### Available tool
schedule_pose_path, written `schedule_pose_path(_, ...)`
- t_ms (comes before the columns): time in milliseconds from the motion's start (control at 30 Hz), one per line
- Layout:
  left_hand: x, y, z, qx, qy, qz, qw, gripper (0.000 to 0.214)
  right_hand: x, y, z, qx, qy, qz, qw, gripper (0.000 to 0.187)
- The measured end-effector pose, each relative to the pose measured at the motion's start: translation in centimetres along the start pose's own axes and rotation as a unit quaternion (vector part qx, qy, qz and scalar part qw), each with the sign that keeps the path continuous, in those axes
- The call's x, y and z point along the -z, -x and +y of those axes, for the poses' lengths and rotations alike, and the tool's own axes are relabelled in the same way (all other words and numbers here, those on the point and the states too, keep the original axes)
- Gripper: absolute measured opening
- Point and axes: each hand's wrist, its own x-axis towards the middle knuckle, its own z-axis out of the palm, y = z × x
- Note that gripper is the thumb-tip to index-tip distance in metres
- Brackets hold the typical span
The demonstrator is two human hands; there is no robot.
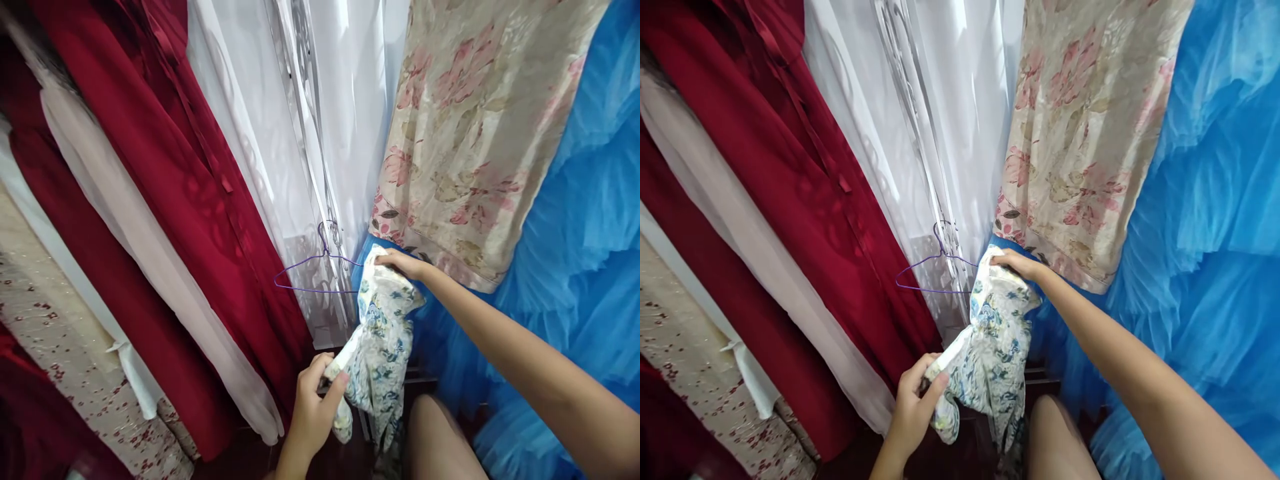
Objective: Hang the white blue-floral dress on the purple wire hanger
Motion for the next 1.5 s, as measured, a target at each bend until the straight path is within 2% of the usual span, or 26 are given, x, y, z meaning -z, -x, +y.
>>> schedule_pose_path(100,2.4,0.1,-1.4,0.024,-0.020,0.052,0.998,0.026,-2.0,-0.1,0.7,-0.021,0.003,-0.088,0.996,0.028)
schedule_pose_path(167,4.7,-0.3,-3.1,0.020,-0.093,0.078,0.992,0.025,-2.3,0.4,1.2,-0.025,-0.002,-0.102,0.994,0.030)
schedule_pose_path(233,7.3,-1.5,-5.2,-0.016,-0.203,0.071,0.977,0.020,-2.0,1.2,1.2,-0.041,-0.013,-0.097,0.994,0.031)
schedule_pose_path(300,10.1,-3.4,-7.5,-0.049,-0.304,0.032,0.951,0.010,-1.6,1.8,0.5,-0.050,-0.011,-0.101,0.994,0.030)
schedule_pose_path(367,12.7,-5.9,-9.4,-0.031,-0.350,0.004,0.936,0.009,-1.4,2.2,-0.5,-0.054,0.003,-0.124,0.991,0.028)
schedule_pose_path(433,14.6,-8.8,-10.3,-0.014,-0.337,0.019,0.941,0.015,-1.4,2.3,-1.6,-0.056,0.013,-0.150,0.987,0.028)
schedule_pose_path(500,15.4,-11.9,-9.8,-0.014,-0.278,0.070,0.958,0.018,-1.6,2.3,-2.4,-0.066,0.012,-0.161,0.985,0.032)
schedule_pose_path(600,14.7,-16.2,-7.3,-0.051,-0.165,0.150,0.973,0.019,-1.7,2.5,-3.0,-0.116,-0.017,-0.163,0.980,0.033)
schedule_pose_path(667,13.5,-18.3,-5.6,-0.075,-0.129,0.159,0.976,0.022,-1.8,3.1,-3.0,-0.156,-0.048,-0.163,0.973,0.034)
schedule_pose_path(733,12.5,-19.3,-4.5,-0.066,-0.133,0.142,0.979,0.041,-1.6,4.3,-2.8,-0.164,-0.077,-0.156,0.971,0.036)
schedule_pose_path(800,12.1,-19.4,-4.1,-0.036,-0.141,0.141,0.979,0.055,-1.1,5.9,-2.1,-0.131,-0.076,-0.128,0.980,0.035)
schedule_pose_path(833,12.0,-19.1,-4.0,-0.028,-0.140,0.144,0.979,0.052,-0.7,6.7,-1.7,-0.109,-0.059,-0.105,0.987,0.033)
schedule_pose_path(967,11.5,-17.1,-3.0,-0.069,-0.136,0.095,0.984,0.019,0.7,8.9,0.1,-0.042,0.011,0.016,0.999,0.035)
schedule_pose_path(1067,10.4,-16.2,-1.1,-0.101,-0.117,0.065,0.986,0.021,0.5,8.8,-0.6,-0.009,-0.011,0.112,0.994,0.038)
schedule_pose_path(1167,8.9,-16.4,0.3,-0.110,-0.105,0.048,0.987,0.029,-0.3,8.1,-2.5,0.013,-0.064,0.204,0.977,0.031)
schedule_pose_path(1300,7.1,-16.9,0.2,-0.110,-0.140,0.013,0.984,0.021,-0.2,7.7,-3.4,-0.004,-0.092,0.226,0.970,0.023)
schedule_pose_path(1367,6.4,-16.9,-0.2,-0.106,-0.148,0.016,0.983,0.018,0.4,7.4,-3.3,-0.022,-0.097,0.232,0.968,0.022)
schedule_pose_path(1500,5.9,-16.5,0.6,-0.114,-0.169,0.112,0.973,0.022,1.3,5.9,-5.3,-0.053,-0.109,0.239,0.963,0.014)
